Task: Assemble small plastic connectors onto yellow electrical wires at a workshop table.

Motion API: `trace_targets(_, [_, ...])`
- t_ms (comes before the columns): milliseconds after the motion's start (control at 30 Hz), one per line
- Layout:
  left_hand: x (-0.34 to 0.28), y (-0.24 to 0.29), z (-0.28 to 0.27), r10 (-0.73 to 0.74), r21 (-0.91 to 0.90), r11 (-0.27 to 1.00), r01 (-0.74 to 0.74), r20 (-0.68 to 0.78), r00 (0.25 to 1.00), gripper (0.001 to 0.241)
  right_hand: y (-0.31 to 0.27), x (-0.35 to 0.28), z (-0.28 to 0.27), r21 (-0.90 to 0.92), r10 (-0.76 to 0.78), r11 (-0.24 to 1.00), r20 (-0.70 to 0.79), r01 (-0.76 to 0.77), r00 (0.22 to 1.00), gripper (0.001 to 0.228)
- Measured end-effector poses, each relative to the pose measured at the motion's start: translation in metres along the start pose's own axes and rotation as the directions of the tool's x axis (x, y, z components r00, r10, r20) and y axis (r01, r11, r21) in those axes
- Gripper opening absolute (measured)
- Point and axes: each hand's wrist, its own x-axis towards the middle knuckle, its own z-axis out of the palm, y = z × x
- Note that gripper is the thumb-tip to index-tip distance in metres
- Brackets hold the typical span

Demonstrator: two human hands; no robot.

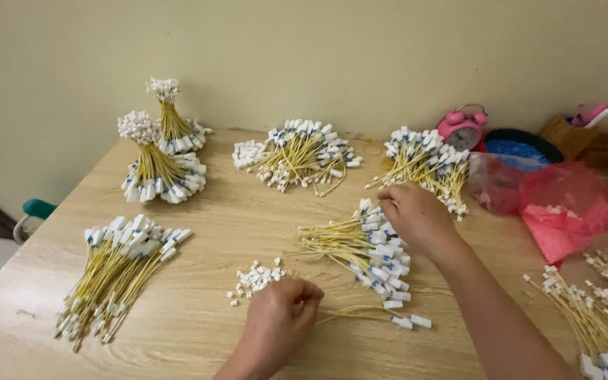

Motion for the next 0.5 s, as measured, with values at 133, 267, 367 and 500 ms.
trace_targets(133, [0.002,-0.01,0.003,0.278,0.113,0.956,-0.272,-0.041,0.96,0.01,-0.003,0.012,0.004,-0.008,0.158,0.987,0.259,-0.161,0.953,0.034])
trace_targets(267, [0.0,-0.005,0.003,0.244,0.097,0.966,-0.24,-0.028,0.969,0.011,0.021,0.019,0.036,-0.057,0.115,0.993,0.286,-0.103,0.951,0.032])
trace_targets(367, [0.006,-0.006,0.004,0.236,0.079,0.969,-0.232,-0.044,0.971,0.011,0.02,0.019,0.032,-0.055,0.113,0.993,0.278,-0.102,0.954,0.032])
trace_targets(500, [0.004,0.003,-0.001,0.184,0.049,0.982,-0.18,-0.072,0.98,0.01,0.013,0.01,0.019,0.06,0.159,0.982,0.241,-0.178,0.957,0.035])
